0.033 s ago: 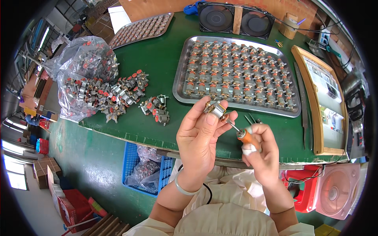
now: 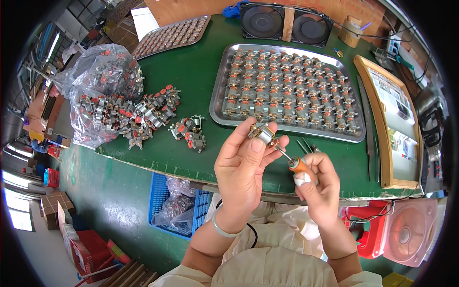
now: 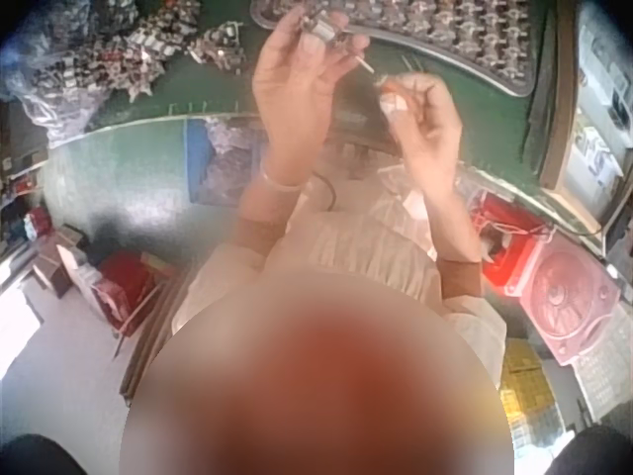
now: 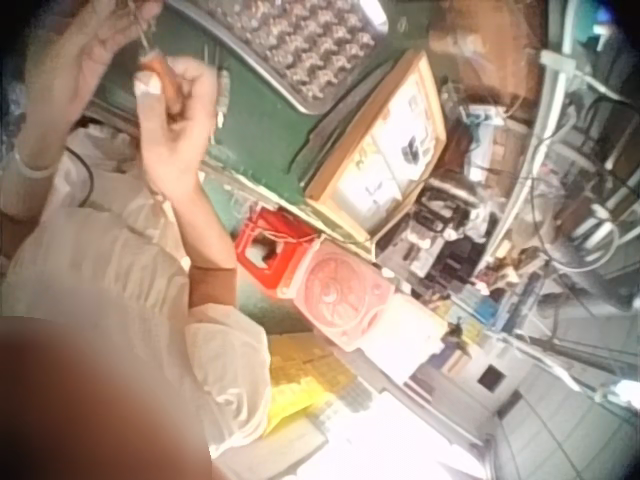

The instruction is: The recorder is manual assembling electronic switches by attaching metal components using a screwdriver and tweezers at a workbench.

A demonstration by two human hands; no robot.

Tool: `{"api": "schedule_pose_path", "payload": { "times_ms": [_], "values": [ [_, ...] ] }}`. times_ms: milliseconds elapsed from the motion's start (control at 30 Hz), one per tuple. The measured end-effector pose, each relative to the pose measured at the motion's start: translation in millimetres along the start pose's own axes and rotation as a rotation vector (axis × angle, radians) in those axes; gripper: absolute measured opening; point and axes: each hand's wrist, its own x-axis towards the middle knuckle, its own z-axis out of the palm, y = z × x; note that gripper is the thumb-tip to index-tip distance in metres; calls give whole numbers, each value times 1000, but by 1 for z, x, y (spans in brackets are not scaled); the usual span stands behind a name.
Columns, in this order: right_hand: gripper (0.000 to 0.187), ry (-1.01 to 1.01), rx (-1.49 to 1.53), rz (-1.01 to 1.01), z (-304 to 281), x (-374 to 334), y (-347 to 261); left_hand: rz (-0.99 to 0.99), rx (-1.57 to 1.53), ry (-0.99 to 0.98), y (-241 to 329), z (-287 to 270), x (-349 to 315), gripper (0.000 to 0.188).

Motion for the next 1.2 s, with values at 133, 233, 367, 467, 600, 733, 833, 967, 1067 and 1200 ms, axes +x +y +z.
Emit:
{"api": "schedule_pose_path", "payload": {
  "times_ms": [133,233,367,467,600,733,833,967,1067,1200],
  "values": [
    [42,-102,116,263,-8,7,-10,8,45,-10,3,-4,-1,35],
    [47,-129,342,453,-8,8,-16,0,61,-11,3,-5,-1,35],
    [47,-101,167,337,-9,5,-17,-12,58,-29,1,-6,1,35],
    [45,-94,152,287,-10,5,-17,-29,80,-24,5,-6,1,34],
    [37,-105,222,281,-10,2,-13,-30,76,-20,4,-5,-1,34],
    [28,-50,215,252,-11,-1,-13,-39,90,-10,5,-5,0,34],
    [37,54,288,37,-19,-1,-17,-41,164,-56,6,-8,0,32],
    [35,94,120,-190,-34,8,-31,61,546,-333,2,-24,1,29],
    [36,-41,-434,-547,-43,24,-49,23,799,-424,5,-28,0,29],
    [47,-118,-519,-447,-21,36,-46,21,954,-417,0,-31,0,28]
  ]
}}
